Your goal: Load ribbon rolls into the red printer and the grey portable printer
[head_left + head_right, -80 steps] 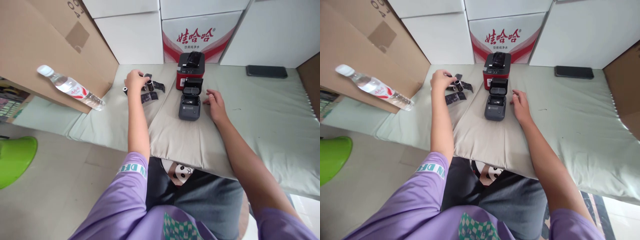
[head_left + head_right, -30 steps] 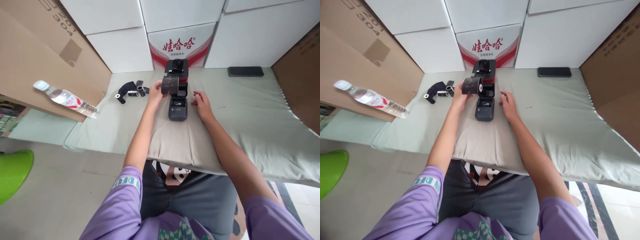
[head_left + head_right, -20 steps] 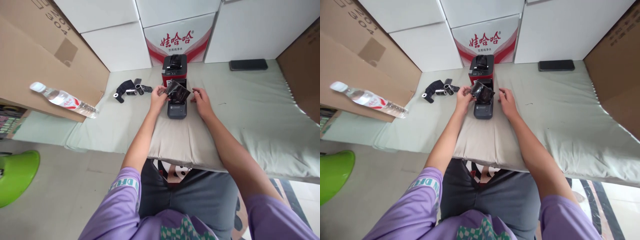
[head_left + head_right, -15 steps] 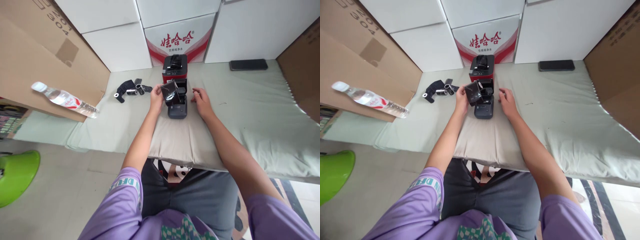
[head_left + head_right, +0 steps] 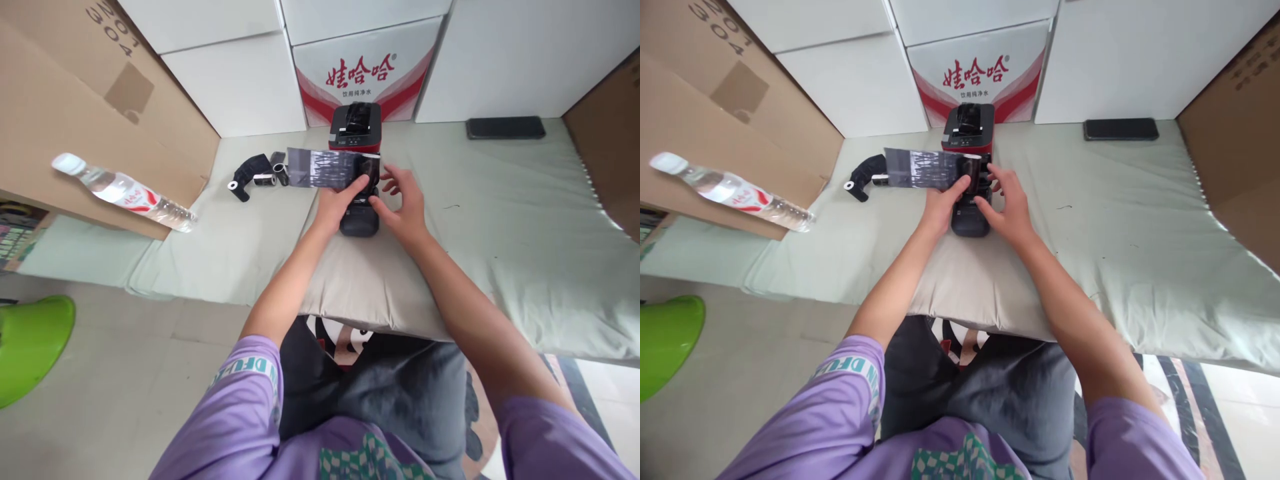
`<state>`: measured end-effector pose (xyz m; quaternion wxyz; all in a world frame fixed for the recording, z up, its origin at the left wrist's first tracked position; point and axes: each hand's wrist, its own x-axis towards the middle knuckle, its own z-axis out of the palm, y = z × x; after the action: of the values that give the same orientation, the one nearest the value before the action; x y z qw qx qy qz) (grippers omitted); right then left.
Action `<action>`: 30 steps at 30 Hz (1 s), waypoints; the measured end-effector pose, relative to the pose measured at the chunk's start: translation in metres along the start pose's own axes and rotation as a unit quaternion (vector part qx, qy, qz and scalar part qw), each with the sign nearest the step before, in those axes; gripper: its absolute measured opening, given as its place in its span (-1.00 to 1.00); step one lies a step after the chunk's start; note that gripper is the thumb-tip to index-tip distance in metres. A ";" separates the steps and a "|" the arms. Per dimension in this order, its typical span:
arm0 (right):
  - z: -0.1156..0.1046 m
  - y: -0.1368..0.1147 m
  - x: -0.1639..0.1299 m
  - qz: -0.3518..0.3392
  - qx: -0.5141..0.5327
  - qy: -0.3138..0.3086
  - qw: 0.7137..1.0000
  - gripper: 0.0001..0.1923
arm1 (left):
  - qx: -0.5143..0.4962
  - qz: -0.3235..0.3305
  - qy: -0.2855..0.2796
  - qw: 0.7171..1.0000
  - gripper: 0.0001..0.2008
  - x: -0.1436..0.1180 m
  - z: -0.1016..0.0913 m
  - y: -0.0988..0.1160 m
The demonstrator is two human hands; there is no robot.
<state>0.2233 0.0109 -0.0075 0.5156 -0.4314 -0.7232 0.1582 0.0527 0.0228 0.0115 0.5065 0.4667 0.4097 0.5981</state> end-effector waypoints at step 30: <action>0.001 0.006 0.005 0.072 -0.014 -0.017 0.997 -0.55 | 0.311 0.202 -0.160 0.915 -0.76 0.025 -0.068 0.026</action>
<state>0.2244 0.0192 -0.0091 0.4845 -0.4871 -0.7008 0.1920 -0.0202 0.0425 0.0247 0.2632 0.7627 0.3856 0.4477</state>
